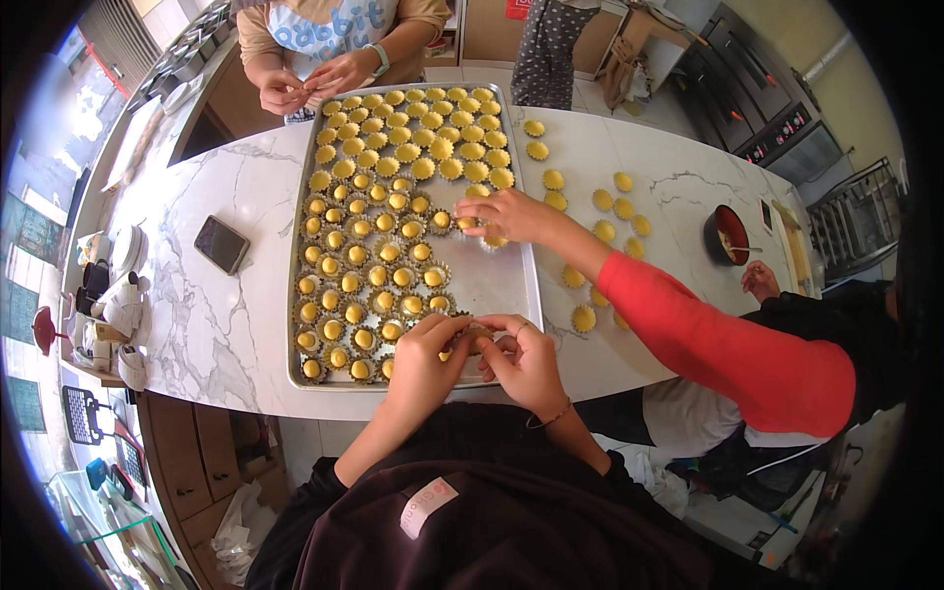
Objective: The person places dough balls into metal molds on a tray and presses the dough by hand.
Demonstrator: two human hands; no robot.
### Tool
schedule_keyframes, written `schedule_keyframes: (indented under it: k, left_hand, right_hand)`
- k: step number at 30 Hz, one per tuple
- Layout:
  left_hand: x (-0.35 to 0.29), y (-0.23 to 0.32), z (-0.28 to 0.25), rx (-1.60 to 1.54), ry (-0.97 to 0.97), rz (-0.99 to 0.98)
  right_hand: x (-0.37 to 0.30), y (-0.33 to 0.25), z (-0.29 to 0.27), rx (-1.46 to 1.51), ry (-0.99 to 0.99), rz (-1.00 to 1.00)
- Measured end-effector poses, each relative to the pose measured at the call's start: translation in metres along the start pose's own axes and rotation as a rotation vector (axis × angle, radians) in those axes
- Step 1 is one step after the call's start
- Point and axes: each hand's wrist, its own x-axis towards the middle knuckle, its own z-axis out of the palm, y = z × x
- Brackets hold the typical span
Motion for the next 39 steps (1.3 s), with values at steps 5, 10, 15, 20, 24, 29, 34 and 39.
schedule_keyframes:
  k: [5, 10, 15, 20, 24, 29, 34, 39]
  left_hand:
    - [0.0, 0.006, -0.001, -0.008, 0.004, 0.013]
    - [-0.002, 0.0, 0.003, 0.006, 0.062, 0.06]
    - [-0.001, 0.001, 0.0, 0.07, 0.022, 0.187]
    - [-0.005, 0.007, 0.008, -0.027, 0.042, 0.035]
    - [-0.002, 0.0, 0.006, 0.04, 0.071, 0.106]
    - [-0.002, 0.015, 0.003, -0.052, 0.069, 0.009]
    - [-0.004, -0.002, 0.006, 0.014, 0.07, 0.045]
    - [-0.002, 0.008, 0.003, -0.006, 0.047, -0.004]
  right_hand:
    - [0.003, 0.007, -0.004, -0.105, -0.003, -0.009]
    - [-0.001, 0.0, 0.001, -0.005, 0.02, 0.028]
    - [0.0, 0.002, -0.002, -0.215, 0.021, -0.152]
    - [0.001, 0.007, 0.0, -0.007, 0.08, -0.054]
    - [0.0, -0.001, -0.001, -0.231, 0.048, -0.177]
    - [0.001, 0.007, -0.005, -0.094, 0.078, -0.045]
    - [0.001, 0.001, -0.002, -0.147, 0.057, -0.1]
    - [0.002, 0.004, -0.003, -0.167, 0.063, -0.087]
